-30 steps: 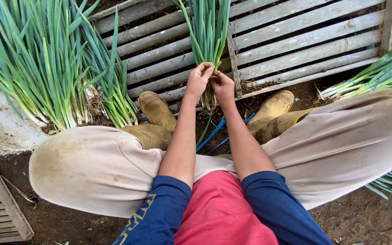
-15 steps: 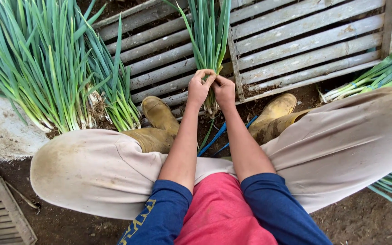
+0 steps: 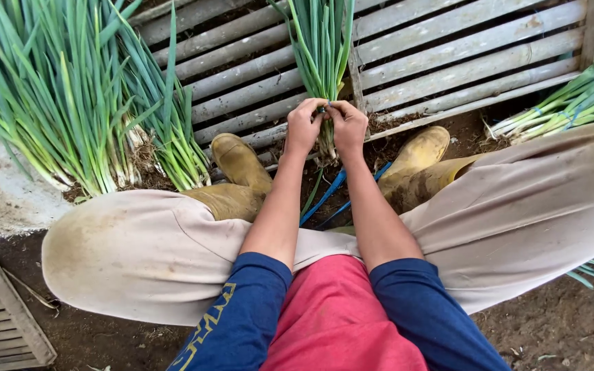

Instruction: Bundling green onions using plastic ties

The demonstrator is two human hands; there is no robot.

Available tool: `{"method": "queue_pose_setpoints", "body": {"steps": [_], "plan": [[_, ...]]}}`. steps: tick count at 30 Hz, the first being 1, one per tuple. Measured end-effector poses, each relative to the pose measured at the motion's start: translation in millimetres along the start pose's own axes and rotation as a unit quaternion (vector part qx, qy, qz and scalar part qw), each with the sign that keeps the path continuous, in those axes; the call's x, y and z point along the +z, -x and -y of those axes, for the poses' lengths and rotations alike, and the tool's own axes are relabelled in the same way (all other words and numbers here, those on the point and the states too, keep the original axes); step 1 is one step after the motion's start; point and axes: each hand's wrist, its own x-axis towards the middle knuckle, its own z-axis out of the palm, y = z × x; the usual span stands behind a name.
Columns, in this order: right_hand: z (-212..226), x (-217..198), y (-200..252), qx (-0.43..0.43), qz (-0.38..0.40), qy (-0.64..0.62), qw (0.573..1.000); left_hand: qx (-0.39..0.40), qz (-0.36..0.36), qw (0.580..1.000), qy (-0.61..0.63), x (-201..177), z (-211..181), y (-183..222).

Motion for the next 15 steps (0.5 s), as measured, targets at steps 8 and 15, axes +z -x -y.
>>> {"method": "queue_pose_setpoints", "body": {"steps": [8, 15], "plan": [[-32, -3, -2, 0.093, 0.047, -0.119, 0.987, -0.015, -0.038, 0.997, 0.068, 0, -16, 5], [-25, -10, -1, 0.136, 0.057, -0.139, 0.979, -0.015, -0.044, 0.999, 0.020, 5, -11, 9]]}}
